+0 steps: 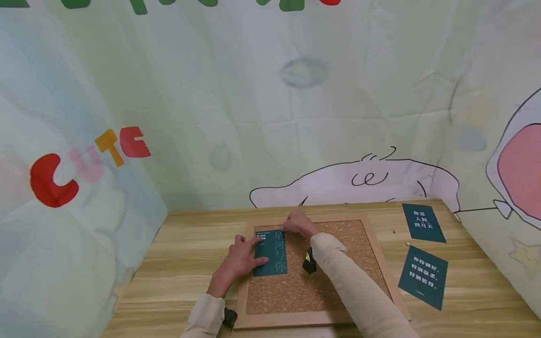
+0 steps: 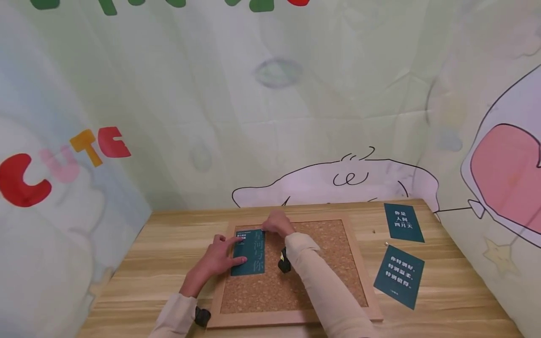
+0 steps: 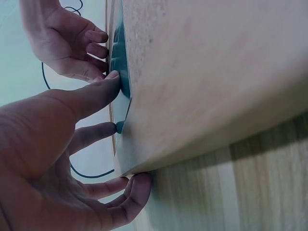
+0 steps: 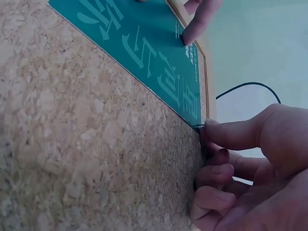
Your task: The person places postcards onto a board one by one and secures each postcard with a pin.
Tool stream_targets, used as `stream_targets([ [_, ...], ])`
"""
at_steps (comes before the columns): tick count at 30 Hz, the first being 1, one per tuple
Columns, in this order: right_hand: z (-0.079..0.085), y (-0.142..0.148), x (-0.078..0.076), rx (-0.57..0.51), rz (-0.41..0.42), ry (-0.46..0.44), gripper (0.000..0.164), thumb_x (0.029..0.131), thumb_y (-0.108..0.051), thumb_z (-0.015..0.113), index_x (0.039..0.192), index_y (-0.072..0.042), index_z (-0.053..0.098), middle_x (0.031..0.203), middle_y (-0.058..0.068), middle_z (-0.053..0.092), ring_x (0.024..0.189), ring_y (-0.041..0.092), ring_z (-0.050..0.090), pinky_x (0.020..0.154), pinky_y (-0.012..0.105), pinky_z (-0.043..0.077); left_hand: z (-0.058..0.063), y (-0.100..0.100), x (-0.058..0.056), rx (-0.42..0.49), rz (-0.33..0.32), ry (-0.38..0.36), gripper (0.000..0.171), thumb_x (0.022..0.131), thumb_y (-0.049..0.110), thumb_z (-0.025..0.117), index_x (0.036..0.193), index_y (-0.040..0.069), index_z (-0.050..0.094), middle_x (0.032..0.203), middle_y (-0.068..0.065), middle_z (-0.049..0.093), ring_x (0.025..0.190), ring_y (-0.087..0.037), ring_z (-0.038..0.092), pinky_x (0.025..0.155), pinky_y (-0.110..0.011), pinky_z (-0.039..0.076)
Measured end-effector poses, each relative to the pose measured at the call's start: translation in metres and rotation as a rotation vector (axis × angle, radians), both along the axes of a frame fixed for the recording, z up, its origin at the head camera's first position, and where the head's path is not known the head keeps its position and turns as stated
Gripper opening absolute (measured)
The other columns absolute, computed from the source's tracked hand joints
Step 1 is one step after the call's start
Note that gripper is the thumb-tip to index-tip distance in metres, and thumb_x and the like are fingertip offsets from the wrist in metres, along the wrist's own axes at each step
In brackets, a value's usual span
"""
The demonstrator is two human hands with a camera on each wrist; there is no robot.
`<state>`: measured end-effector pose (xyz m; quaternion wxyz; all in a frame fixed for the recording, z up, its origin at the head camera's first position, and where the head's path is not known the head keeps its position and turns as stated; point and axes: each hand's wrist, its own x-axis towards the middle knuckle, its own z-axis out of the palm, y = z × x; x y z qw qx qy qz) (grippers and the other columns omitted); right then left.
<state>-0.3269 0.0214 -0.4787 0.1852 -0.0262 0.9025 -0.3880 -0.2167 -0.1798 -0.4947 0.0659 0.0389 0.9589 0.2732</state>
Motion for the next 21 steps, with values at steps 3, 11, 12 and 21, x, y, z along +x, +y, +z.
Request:
stream_targets([
  [3,0.0007,-0.0017,-0.0005,0.018,0.004,0.002,0.028,0.095,-0.014,0.075,0.07,-0.002,0.071,0.063,0.003,0.047,0.067,0.021,0.053,0.06,0.031,0.039,0.0005,0.0,0.0002,0.003,0.002,-0.003,0.067,0.089,0.039,0.083,0.145,0.012,0.06,0.137,-0.028,0.04,0.114,-0.044,0.047,0.093,-0.061,0.048],
  [11,0.0022,-0.0045,-0.0053,0.036,0.007,-0.015,0.031,0.093,-0.01,0.077,0.065,-0.004,0.065,0.06,0.002,0.045,0.06,0.02,0.05,0.054,0.03,0.036,0.0013,0.0007,0.0001,-0.004,0.009,-0.009,0.067,0.089,0.04,0.083,0.145,0.013,0.06,0.136,-0.027,0.04,0.114,-0.043,0.048,0.093,-0.06,0.049],
  [12,0.0016,-0.0046,-0.0056,0.039,0.008,-0.012,0.031,0.092,-0.01,0.077,0.065,-0.004,0.065,0.06,0.002,0.045,0.059,0.02,0.05,0.053,0.03,0.036,0.0012,0.0005,0.0001,-0.004,0.01,-0.009,0.067,0.089,0.04,0.083,0.145,0.013,0.06,0.136,-0.027,0.04,0.114,-0.043,0.048,0.093,-0.06,0.049],
  [21,0.0026,-0.0052,-0.004,0.059,0.008,0.0,0.02,0.092,-0.011,0.078,0.075,-0.002,0.07,0.068,0.006,0.054,0.065,0.022,0.054,0.056,0.032,0.039,0.0004,0.0003,-0.0001,-0.003,0.008,-0.005,0.067,0.089,0.04,0.083,0.145,0.013,0.06,0.136,-0.027,0.04,0.114,-0.043,0.047,0.092,-0.061,0.049],
])
